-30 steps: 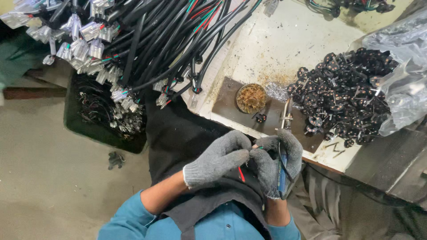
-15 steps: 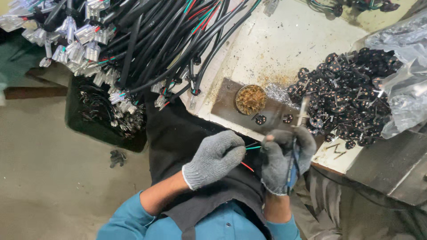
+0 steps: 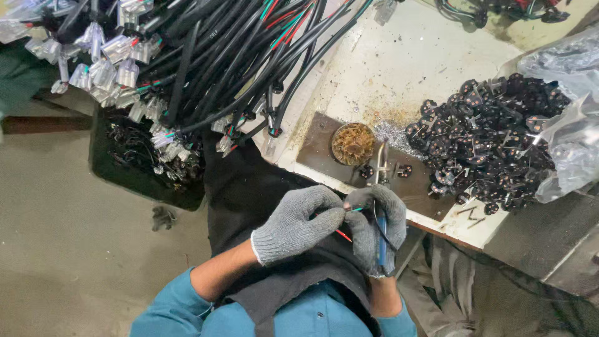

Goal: The person repeatedly picks black wires with exposed red and green conductors from a pile, aligns the ends, and crimps them using pliers. The person places the finished wires back on the table. The workspace contains many similar wires and small black plastic components.

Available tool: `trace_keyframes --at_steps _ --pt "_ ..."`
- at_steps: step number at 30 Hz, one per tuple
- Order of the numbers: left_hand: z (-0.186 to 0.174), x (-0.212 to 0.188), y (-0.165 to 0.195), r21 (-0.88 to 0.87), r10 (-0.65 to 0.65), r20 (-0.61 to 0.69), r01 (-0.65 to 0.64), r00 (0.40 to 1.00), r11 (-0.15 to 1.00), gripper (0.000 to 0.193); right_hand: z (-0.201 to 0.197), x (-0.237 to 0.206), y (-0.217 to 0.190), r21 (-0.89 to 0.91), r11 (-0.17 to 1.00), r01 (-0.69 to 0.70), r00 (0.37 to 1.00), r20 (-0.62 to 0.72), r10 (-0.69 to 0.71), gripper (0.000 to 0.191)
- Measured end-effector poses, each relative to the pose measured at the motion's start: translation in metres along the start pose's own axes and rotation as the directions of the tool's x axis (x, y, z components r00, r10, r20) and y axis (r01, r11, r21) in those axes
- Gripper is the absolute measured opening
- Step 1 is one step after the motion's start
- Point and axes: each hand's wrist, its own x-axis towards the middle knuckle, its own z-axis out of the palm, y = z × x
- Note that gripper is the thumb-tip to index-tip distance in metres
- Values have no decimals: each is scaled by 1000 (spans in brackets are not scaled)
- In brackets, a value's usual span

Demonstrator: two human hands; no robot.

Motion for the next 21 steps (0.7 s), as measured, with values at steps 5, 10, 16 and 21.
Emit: trace_keyframes --at_steps 5,10,16,21 --pt "-2 0 6 -8 -7 -19 7 1000 1000 19 4 -6 16 187 982 9 962 -270 43 57" --pt "-12 9 8 120 66 -234 -38 970 992 19 -3 -1 33 16 1000 -27 923 -384 31 57" --pt "-23 41 23 414 256 -308 -113 916 903 14 14 15 24 -227 973 42 945 -307 -112 40" --pt "-21 35 36 378 200 -352 -56 914 924 11 17 31 0 -581 802 139 953 -141 -267 23"
